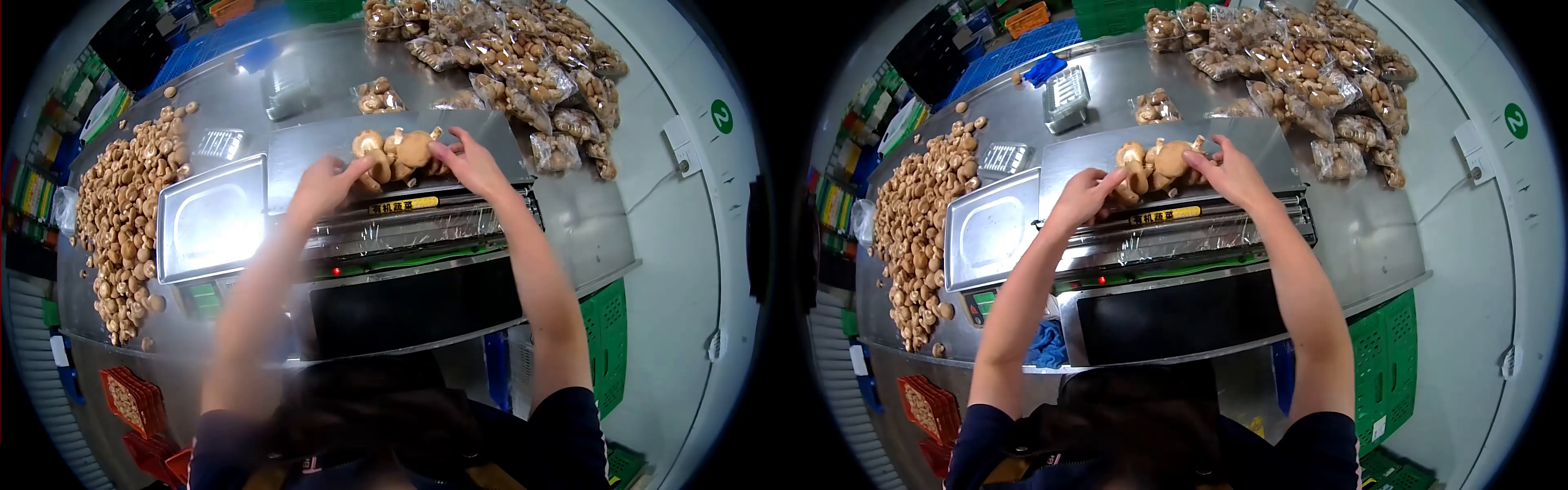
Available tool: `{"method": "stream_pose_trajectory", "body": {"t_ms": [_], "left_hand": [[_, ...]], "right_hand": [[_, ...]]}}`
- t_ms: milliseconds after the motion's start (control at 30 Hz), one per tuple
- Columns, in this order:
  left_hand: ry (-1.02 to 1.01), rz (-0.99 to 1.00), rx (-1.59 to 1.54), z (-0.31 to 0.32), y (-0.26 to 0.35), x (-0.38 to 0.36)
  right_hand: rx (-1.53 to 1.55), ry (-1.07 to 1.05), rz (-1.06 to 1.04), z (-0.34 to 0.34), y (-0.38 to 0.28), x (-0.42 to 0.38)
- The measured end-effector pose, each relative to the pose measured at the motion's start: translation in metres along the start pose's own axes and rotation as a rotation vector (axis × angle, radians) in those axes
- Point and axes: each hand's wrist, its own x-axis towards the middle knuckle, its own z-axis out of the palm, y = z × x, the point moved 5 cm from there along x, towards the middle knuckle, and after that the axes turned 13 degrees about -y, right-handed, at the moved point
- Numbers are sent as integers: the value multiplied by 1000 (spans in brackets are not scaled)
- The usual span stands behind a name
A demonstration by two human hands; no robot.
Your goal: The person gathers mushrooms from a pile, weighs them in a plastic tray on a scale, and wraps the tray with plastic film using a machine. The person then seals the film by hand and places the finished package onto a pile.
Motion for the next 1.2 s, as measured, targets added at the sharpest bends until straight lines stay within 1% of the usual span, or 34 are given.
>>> {"method": "stream_pose_trajectory", "body": {"t_ms": [67, 100, 133, 167, 200, 233, 300, 333, 367, 433, 467, 533, 567, 600, 667, 700, 733, 767, 800, 833, 867, 900, 933, 967, 1000, 1033, 1100, 1133, 1167, 1200], "left_hand": [[64, 156, 6, -11, -10, -37], [73, 254, 106, -21, -18, -54], [156, 385, 384, -33, -29, -69], [174, 301, 678, -36, -16, -93], [64, 232, 919, -36, -1, -108], [-79, 169, 1084, -32, -2, -113], [-24, 619, 1211, -27, -7, -112], [-28, 699, 1242, -21, -6, -102], [-37, 766, 1272, -11, 2, -97], [-58, 931, 1166, -1, -3, -89], [-49, 860, 1079, -2, -8, -95], [21, 667, 705, -17, -41, -115], [22, 706, 447, -25, -52, -134], [50, 645, 290, -36, -57, -150], [243, 431, 56, -65, -42, -167], [354, 437, -50, -83, -26, -166], [314, 729, -227, -106, -2, -153], [388, 859, -482, -114, 24, -130], [550, 817, -410, -115, 43, -101], [479, 797, -263, -116, 52, -59], [598, 627, 47, -115, 47, -19], [460, 644, -83, -100, 22, 28], [340, 563, -30, -74, -3, 56], [220, 481, 23, -54, -14, 74], [220, 520, 293, -44, -7, 64], [214, 547, 562, -32, -3, 49], [82, 393, 205, -25, -7, 32], [-42, 212, 129, -20, 15, 2], [-36, 284, 118, -11, 19, -18], [-91, 267, 73, -3, 27, -43]], "right_hand": [[7, 5, -94, -15, 2, -24], [-158, -4, -197, -26, 2, -42], [-324, -14, -299, -38, 6, -61], [-461, -65, -358, -46, 16, -76], [-598, -117, -415, -53, 26, -90], [-734, -172, -472, -54, 31, -97], [-791, -234, -489, -48, 32, -95], [-823, -260, -503, -44, 31, -92], [-764, -270, -530, -39, 31, -89], [-646, -281, -579, -25, 39, -80], [-466, -182, -648, -28, 43, -85], [3, -366, -133, -43, 55, -118], [96, -375, -97, -50, 47, -138], [189, -384, -61, -58, 40, -147], [184, -145, -505, -85, 10, -144], [63, 48, -596, -106, -15, -138], [-58, 238, -678, -120, -41, -121], [94, 332, -650, -123, -48, -95], [243, 426, -622, -127, -55, -66], [165, 379, -529, -121, -53, -27], [85, 333, -437, -108, -39, 14], [-211, 263, -334, -86, -17, 48], [-233, 120, -417, -53, 13, 71], [-446, -18, -324, -28, 42, 84], [-392, -45, -393, -21, 44, 73], [-290, -110, -315, -21, 40, 60], [-87, -242, -157, -31, 10, 21], [72, -258, -149, -31, 1, -2], [231, -273, -136, -31, -7, -28], [213, -273, -96, -36, -21, -56]]}}
